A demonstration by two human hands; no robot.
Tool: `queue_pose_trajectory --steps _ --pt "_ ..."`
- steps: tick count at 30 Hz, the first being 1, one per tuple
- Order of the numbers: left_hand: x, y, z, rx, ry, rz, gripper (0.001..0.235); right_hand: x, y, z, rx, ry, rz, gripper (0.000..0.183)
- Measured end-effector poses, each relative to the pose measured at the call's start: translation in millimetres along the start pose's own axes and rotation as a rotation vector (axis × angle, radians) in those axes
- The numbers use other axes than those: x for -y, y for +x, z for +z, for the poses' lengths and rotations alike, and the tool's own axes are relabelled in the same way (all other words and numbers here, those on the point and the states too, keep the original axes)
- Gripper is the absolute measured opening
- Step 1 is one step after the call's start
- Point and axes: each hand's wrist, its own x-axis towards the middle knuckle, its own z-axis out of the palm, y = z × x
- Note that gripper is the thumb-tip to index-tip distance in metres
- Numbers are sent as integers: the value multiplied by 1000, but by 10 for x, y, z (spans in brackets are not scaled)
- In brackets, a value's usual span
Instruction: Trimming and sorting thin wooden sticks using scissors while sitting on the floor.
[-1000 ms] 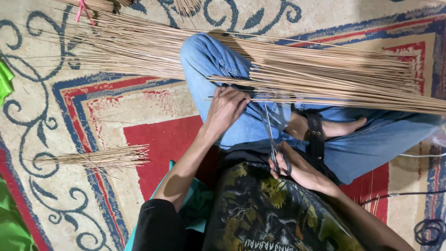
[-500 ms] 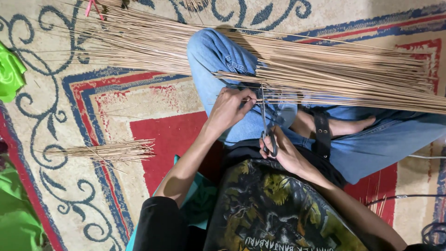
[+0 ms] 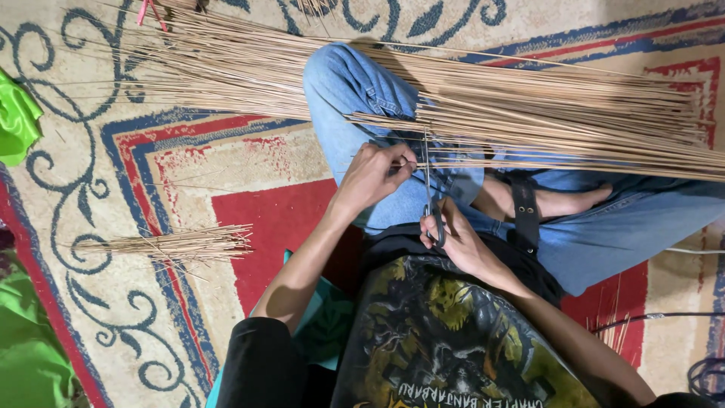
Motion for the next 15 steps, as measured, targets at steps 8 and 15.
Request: queue_pose_trajectory --steps 8,15 --pt "-102 -7 -112 42 -62 -25 10 -133 17 -26 -22 31 -25 26" --pt "-79 -6 -116 82 -110 -85 10 -118 5 9 -22 26 -4 26"
